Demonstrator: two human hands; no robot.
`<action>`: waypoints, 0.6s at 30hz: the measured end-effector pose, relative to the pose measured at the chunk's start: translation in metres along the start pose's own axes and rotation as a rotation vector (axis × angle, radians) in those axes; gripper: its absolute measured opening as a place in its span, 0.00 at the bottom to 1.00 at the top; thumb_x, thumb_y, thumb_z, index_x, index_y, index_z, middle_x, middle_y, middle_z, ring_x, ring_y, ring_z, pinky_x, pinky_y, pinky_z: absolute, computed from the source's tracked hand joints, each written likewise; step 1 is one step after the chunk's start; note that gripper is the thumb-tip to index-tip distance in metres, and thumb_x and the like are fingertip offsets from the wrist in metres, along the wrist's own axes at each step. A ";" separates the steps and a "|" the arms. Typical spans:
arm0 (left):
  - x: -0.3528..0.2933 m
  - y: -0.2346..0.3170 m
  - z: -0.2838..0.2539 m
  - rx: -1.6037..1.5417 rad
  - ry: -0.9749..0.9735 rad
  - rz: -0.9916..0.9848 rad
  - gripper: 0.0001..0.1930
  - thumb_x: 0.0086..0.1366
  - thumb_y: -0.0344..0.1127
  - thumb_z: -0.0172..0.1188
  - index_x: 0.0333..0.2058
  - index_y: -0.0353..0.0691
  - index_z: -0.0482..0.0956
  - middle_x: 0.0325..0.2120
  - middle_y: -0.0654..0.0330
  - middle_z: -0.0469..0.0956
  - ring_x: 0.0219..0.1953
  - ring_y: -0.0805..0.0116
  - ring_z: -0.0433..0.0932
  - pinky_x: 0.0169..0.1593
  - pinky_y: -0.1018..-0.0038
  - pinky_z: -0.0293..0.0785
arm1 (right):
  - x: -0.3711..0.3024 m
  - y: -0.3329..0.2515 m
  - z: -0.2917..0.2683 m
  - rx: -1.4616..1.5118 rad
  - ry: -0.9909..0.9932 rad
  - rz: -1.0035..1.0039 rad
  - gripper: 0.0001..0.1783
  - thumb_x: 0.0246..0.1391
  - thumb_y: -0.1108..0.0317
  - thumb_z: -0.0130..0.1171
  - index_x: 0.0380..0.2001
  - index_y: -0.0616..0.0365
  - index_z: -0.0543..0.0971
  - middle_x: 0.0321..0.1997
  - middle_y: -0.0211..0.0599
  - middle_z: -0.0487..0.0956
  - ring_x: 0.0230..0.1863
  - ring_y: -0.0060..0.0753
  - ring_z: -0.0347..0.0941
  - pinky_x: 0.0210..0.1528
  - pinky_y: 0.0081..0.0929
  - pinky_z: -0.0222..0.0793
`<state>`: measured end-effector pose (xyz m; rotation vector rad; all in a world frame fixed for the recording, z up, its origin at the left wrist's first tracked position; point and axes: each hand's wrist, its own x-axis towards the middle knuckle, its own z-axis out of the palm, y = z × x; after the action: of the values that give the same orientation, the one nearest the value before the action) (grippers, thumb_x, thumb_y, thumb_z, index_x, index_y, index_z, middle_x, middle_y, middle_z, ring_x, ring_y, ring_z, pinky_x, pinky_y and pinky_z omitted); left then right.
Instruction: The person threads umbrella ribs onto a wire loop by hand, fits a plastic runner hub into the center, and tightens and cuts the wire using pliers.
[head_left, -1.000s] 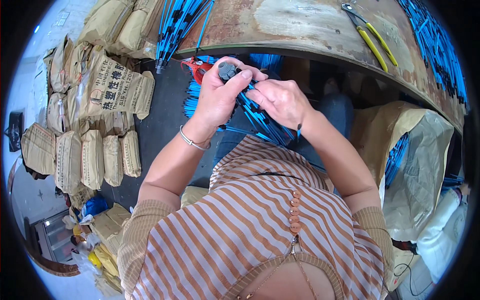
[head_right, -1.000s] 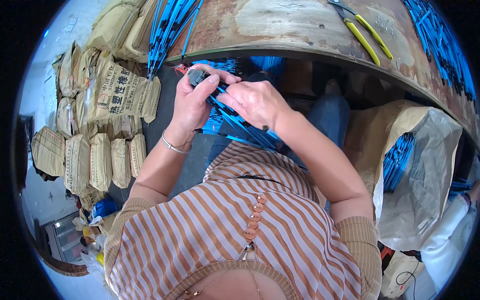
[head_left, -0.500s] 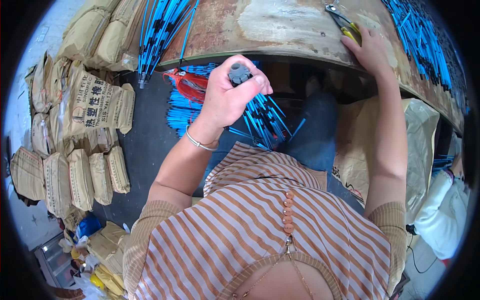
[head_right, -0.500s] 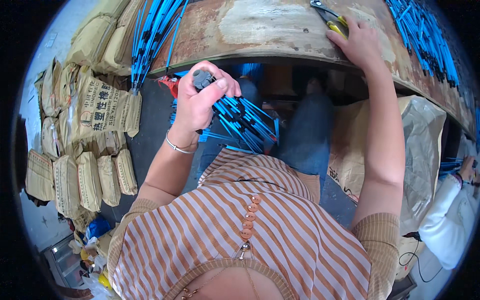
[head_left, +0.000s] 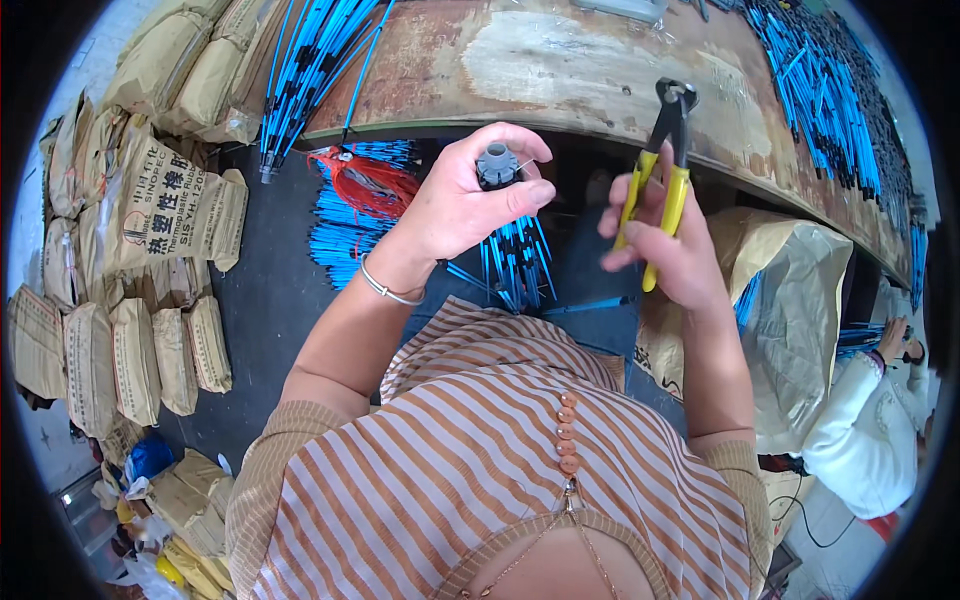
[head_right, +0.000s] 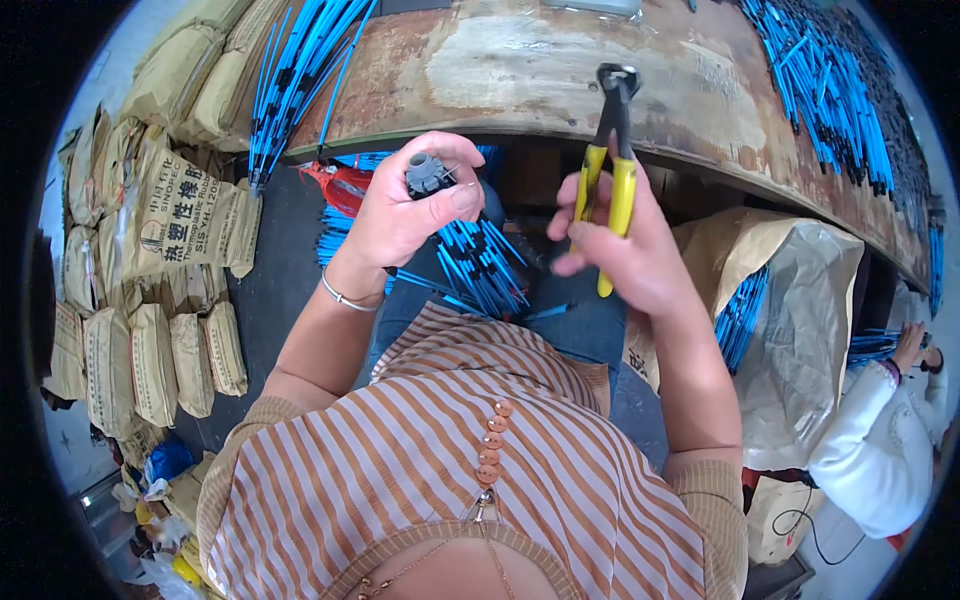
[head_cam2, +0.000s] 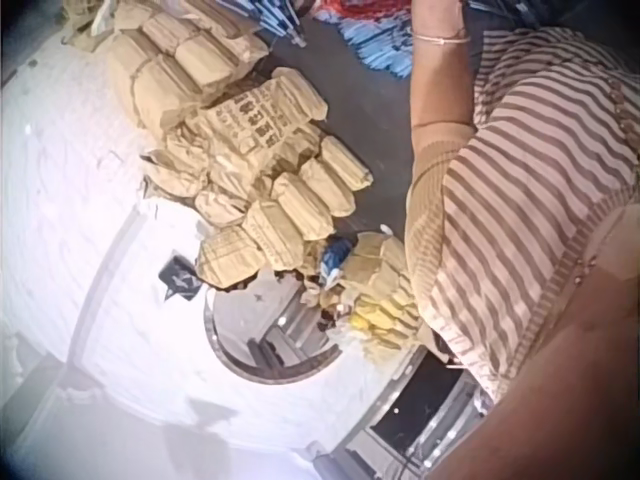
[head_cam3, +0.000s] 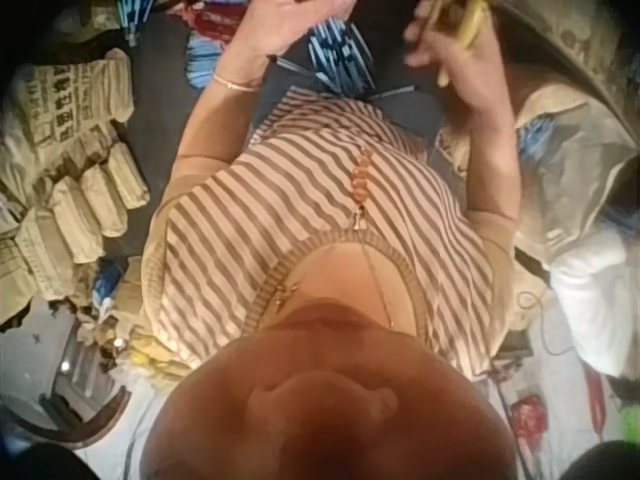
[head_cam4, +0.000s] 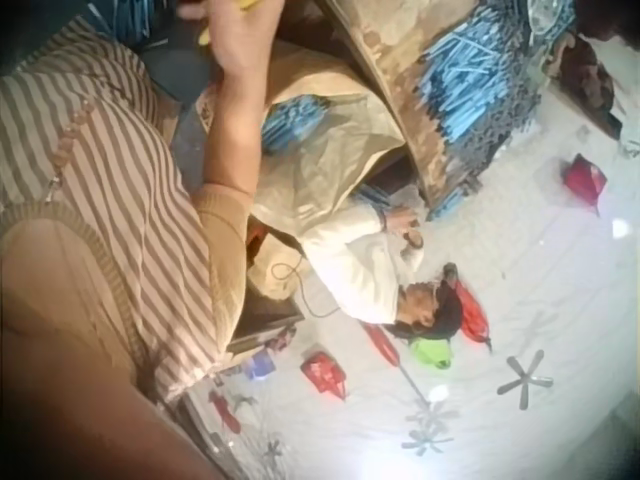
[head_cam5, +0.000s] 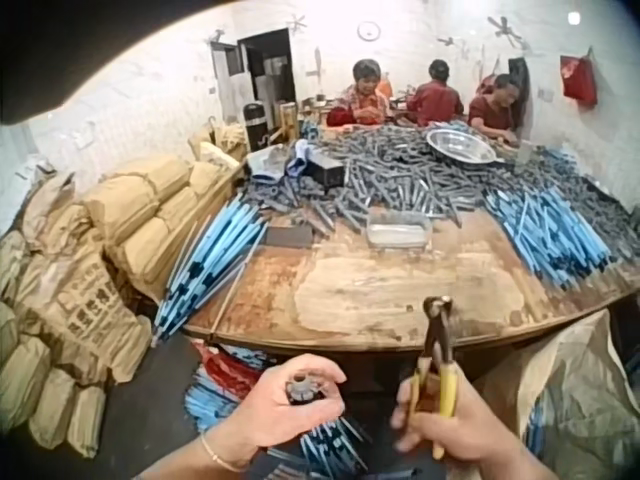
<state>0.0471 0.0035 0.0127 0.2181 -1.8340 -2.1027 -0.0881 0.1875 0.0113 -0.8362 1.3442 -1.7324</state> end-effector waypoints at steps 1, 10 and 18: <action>-0.001 0.000 0.002 0.009 0.004 -0.011 0.12 0.51 0.25 0.60 0.36 0.32 0.72 0.23 0.60 0.74 0.26 0.72 0.73 0.31 0.77 0.70 | -0.003 0.002 0.002 -0.023 0.014 -0.032 0.26 0.49 0.75 0.54 0.53 0.56 0.63 0.48 0.40 0.68 0.49 0.42 0.66 0.45 0.38 0.69; -0.007 0.011 0.008 0.114 0.020 -0.045 0.21 0.39 0.34 0.74 0.32 0.36 0.74 0.22 0.67 0.73 0.27 0.82 0.69 0.32 0.82 0.68 | 0.021 -0.010 -0.024 -1.623 0.034 -1.041 0.34 0.32 0.83 0.57 0.49 0.49 0.72 0.51 0.41 0.67 0.53 0.49 0.62 0.49 0.41 0.65; -0.004 0.016 0.008 0.199 0.122 -0.116 0.22 0.37 0.32 0.74 0.32 0.36 0.74 0.24 0.67 0.74 0.28 0.81 0.70 0.33 0.82 0.69 | 0.004 -0.013 0.014 -1.546 0.143 -0.792 0.31 0.31 0.82 0.59 0.45 0.49 0.75 0.47 0.40 0.70 0.49 0.46 0.66 0.50 0.38 0.65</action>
<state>0.0505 0.0102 0.0292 0.5018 -1.9983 -1.9315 -0.0803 0.1797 0.0269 -2.3056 2.6685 -0.8799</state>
